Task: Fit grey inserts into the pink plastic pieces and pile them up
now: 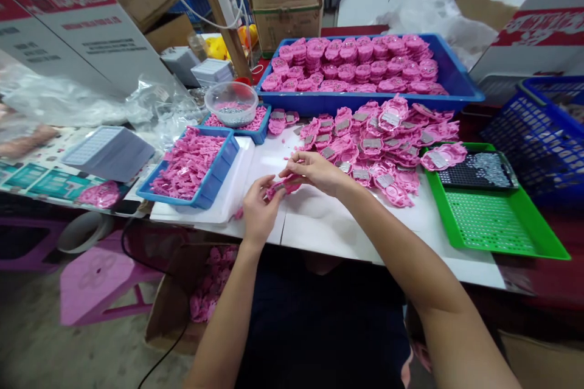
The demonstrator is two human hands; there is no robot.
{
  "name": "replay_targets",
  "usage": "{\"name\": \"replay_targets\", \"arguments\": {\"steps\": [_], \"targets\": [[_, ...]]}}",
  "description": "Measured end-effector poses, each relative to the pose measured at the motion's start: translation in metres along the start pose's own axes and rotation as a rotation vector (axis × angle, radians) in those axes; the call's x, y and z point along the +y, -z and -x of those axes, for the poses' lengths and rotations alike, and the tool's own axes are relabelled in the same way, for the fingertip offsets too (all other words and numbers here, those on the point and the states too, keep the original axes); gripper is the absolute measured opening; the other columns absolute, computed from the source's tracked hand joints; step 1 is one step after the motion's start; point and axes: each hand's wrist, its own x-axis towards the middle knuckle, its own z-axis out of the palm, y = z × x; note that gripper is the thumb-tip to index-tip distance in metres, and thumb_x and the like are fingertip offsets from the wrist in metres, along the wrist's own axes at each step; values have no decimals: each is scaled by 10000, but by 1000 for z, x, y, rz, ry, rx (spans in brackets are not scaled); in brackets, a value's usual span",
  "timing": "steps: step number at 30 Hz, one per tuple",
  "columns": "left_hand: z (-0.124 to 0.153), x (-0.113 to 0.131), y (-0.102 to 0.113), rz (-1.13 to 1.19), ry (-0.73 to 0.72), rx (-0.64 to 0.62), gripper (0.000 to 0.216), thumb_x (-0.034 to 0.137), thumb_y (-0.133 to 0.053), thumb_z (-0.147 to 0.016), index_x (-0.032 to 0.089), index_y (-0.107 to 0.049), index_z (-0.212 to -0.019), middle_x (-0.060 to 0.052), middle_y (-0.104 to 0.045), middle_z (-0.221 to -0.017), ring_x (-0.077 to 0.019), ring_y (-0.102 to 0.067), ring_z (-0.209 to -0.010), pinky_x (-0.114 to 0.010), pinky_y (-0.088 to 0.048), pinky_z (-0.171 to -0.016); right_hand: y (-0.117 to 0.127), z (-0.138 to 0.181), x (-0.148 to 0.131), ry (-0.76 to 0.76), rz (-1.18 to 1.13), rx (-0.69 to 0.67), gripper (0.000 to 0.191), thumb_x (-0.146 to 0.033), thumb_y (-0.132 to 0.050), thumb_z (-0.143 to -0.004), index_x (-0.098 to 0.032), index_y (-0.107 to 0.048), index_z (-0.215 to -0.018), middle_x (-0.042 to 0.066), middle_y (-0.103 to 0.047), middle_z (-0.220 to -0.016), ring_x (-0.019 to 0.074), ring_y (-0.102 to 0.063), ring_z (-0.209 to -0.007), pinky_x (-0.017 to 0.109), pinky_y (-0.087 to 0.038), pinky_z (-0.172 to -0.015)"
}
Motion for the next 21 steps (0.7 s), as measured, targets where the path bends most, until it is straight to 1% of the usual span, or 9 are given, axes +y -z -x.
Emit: {"name": "replay_targets", "arguments": {"steps": [3,6,8,9,11,14,16,19,21], "targets": [[-2,0,2,-64,59,-121,428,284,-722,-849,188,-633,-1257,-88,-718,-1037,-203,-714,-943,-341,-573,-894,-2,2,-5,-9,-3,14,367,-408,-848,-772,-155,-600,-870,109,-749,-1018,180,-730,-837,337,-629,-766],[-4,2,4,-10,132,-184,570,271,-729,-826,168,-573,-1364,-94,-720,-1048,-196,-714,-948,-312,-567,-879,1,2,-10,104,-5,171,343,-426,-835,-770,-181,-625,-888,70,-723,-1075,153,-690,-840,260,-607,-628],[-5,1,7,72,187,-168,660,275,-746,-796,150,-532,-1408,-102,-702,-1105,-176,-712,-912,-276,-568,-820,6,1,-14,193,96,264,330,-430,-840,-753,-187,-664,-889,34,-709,-956,126,-643,-753,211,-551,-534],[-6,1,8,109,207,-157,671,276,-748,-785,145,-533,-1407,-107,-692,-1139,-170,-709,-903,-262,-567,-799,9,2,-16,204,159,258,328,-428,-848,-740,-181,-687,-885,23,-696,-886,116,-619,-711,203,-532,-517],[-6,0,10,152,227,-141,587,279,-737,-775,142,-594,-1328,-106,-690,-1159,-169,-704,-900,-255,-571,-785,13,3,-18,169,255,178,329,-430,-852,-727,-163,-723,-871,19,-684,-816,108,-602,-678,210,-531,-544],[-6,2,10,198,271,-176,387,289,-691,-795,152,-658,-1155,-72,-711,-1003,-162,-692,-791,-285,-596,-737,10,4,-17,128,324,62,320,-431,-830,-748,-148,-752,-874,36,-705,-836,125,-637,-725,248,-559,-647],[-5,6,8,232,304,-214,327,286,-663,-810,161,-657,-1112,-56,-701,-948,-155,-675,-728,-302,-608,-695,4,4,-14,185,358,30,307,-428,-808,-769,-145,-760,-878,37,-713,-829,134,-647,-738,266,-559,-684],[-3,14,5,244,297,-255,314,261,-634,-814,168,-657,-1112,-72,-701,-1006,-172,-676,-802,-298,-616,-688,-4,1,-9,266,483,-24,278,-407,-766,-811,-137,-769,-875,39,-716,-783,138,-639,-702,267,-534,-665],[-2,17,3,234,295,-262,295,251,-613,-816,169,-656,-1096,-73,-701,-993,-171,-668,-796,-280,-611,-656,-8,1,-8,287,581,-40,259,-386,-742,-832,-131,-772,-868,40,-713,-749,137,-635,-665,258,-513,-630]]}}
